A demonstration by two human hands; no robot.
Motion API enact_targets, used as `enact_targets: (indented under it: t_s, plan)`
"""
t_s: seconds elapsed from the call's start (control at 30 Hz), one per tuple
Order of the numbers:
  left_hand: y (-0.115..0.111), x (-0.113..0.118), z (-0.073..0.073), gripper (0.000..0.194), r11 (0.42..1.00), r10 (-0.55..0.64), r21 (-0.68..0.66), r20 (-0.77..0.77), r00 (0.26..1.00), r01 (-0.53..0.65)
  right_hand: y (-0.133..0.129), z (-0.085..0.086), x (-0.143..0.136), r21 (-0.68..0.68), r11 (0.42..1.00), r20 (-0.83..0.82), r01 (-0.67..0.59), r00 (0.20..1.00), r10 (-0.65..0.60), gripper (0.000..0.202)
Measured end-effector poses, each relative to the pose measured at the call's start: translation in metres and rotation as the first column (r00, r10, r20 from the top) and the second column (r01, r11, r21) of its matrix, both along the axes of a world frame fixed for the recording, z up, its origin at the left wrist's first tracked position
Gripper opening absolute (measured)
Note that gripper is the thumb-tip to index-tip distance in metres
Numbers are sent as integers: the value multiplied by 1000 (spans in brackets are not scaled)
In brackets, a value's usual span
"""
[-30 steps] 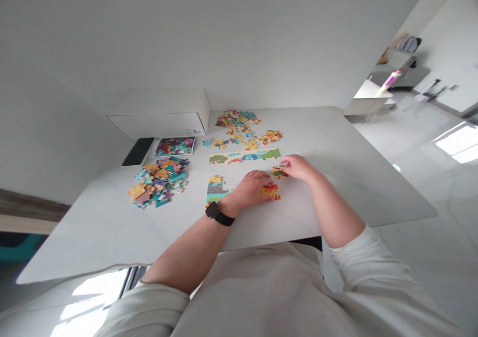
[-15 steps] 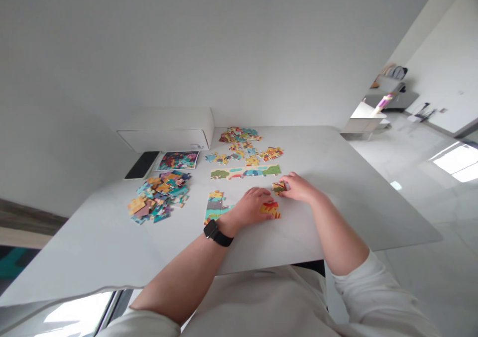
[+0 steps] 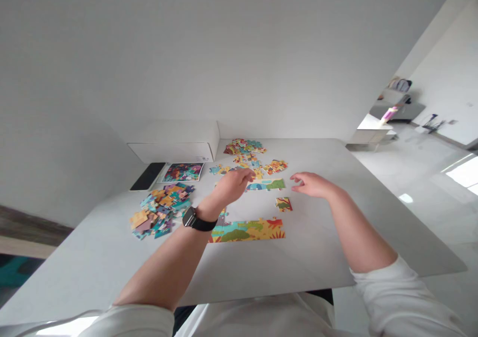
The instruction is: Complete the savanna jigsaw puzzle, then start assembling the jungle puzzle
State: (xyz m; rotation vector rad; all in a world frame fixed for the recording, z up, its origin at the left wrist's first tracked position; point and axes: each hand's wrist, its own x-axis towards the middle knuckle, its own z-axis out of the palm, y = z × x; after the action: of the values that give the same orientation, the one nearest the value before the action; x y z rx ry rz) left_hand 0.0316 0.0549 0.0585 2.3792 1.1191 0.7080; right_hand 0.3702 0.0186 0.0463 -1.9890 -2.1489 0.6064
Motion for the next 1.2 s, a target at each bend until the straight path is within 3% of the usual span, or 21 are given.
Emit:
enact_targets:
  t_s: [0.07, 0.13, 0.23, 0.3, 0.5, 0.7, 0.97, 1.2]
  plan:
    - [21, -5, 15, 38, 985, 145, -85, -63, 987, -150, 17, 12, 2, -1, 1000, -5, 21, 1000, -21, 46]
    - [36, -6, 26, 46, 962, 252, -81, -97, 963, -260, 34, 20, -2, 26, 999, -36, 25, 999, -25, 44]
    - [49, -5, 34, 74, 921, 367, -104, -95, 925, -376, 61, 23, -18, 59, 998, -82, 19, 997, -14, 40]
    - [55, -6, 35, 81, 901, 405, -135, -86, 910, -413, 77, 22, -31, 57, 998, -89, 20, 996, -15, 40]
    - [76, -26, 28, 70, 875, 458, -155, -46, 888, -460, 110, 25, -53, 66, 998, -65, 26, 998, -21, 45]
    - [93, -48, 21, 55, 869, 477, -143, -13, 879, -474, 124, 16, -36, -2, 997, 3, 79, 997, -79, 47]
    - [93, -59, 18, 60, 884, 464, -153, 157, 872, -443, 132, 2, -20, 11, 994, 70, 104, 992, -105, 51]
    - [96, -55, 13, 60, 884, 448, -177, 61, 892, -432, 142, -21, -23, -10, 999, 232, 48, 972, -45, 76]
